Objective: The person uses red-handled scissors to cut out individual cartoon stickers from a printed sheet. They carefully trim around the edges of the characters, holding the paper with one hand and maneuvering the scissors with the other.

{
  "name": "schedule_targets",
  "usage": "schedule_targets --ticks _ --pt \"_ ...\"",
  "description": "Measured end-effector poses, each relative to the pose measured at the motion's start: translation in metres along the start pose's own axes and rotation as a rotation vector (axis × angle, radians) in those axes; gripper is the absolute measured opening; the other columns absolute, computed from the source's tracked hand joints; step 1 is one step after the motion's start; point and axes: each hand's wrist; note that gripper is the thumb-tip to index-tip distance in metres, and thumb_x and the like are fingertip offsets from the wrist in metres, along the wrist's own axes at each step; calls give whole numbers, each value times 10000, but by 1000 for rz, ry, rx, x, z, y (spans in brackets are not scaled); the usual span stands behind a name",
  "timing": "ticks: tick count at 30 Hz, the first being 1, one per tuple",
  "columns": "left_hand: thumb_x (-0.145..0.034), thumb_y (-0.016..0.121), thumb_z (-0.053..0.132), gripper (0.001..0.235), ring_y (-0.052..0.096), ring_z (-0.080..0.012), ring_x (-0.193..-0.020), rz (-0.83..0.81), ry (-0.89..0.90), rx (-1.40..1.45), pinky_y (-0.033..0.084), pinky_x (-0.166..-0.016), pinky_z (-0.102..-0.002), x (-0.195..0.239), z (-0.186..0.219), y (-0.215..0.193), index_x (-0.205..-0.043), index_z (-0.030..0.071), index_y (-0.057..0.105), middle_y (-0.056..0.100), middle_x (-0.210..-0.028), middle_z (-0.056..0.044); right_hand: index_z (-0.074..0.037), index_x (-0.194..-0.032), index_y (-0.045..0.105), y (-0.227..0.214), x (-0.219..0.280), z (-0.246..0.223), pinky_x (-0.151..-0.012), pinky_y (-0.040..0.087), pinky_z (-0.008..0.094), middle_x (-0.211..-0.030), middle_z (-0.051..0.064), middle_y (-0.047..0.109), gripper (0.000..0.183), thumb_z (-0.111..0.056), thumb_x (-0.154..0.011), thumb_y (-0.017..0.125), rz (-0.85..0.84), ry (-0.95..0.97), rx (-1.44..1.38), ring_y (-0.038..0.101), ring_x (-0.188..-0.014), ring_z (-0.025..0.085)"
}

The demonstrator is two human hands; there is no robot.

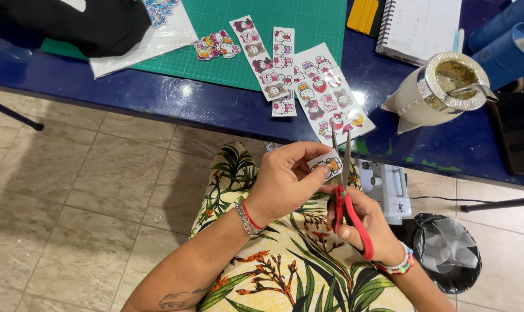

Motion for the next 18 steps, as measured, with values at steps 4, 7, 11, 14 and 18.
schedule_targets --ticks 4,7,11,14,18 --pt "-887 721 14 198 713 -93 -752 3 4 -9 743 -691 -317 0 1 -1 -1086 13 720 736 -953 -72 10 -1391 585 0 -1 -2 -626 518 264 -838 33 665 920 -661 -779 727 12 12 -10 618 -709 129" --pt "-883 717 22 208 692 -70 -747 10 -5 -43 731 -677 -286 -1 1 -2 -1090 34 729 745 -955 -54 -21 -1380 599 -1 -1 -1 -631 509 253 -818 31 676 923 -697 -761 702 19 34 49 604 -701 112" --pt "-891 712 3 209 704 -95 -761 -6 -20 8 745 -708 -330 -2 1 -1 -1100 10 721 733 -950 -77 -1 -1399 572 -1 -1 2 -638 516 261 -835 42 670 919 -661 -780 732 10 15 -23 613 -718 124" --pt "-887 716 7 208 683 -78 -741 -5 -18 -17 744 -696 -316 -2 2 -2 -1095 19 721 733 -934 -61 -4 -1405 562 -1 -1 4 -611 510 250 -835 35 671 915 -655 -786 735 8 12 -33 589 -693 106" --pt "-888 728 1 224 717 -114 -756 -7 -15 43 737 -697 -321 -2 -4 0 -1111 10 706 735 -957 -84 -2 -1384 583 -2 -1 3 -645 517 259 -831 39 679 888 -663 -803 700 19 -8 17 623 -714 124"
Point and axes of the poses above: each hand's wrist, its own x-axis away from the middle knuckle, its own y-axis out of the palm, z = x × y
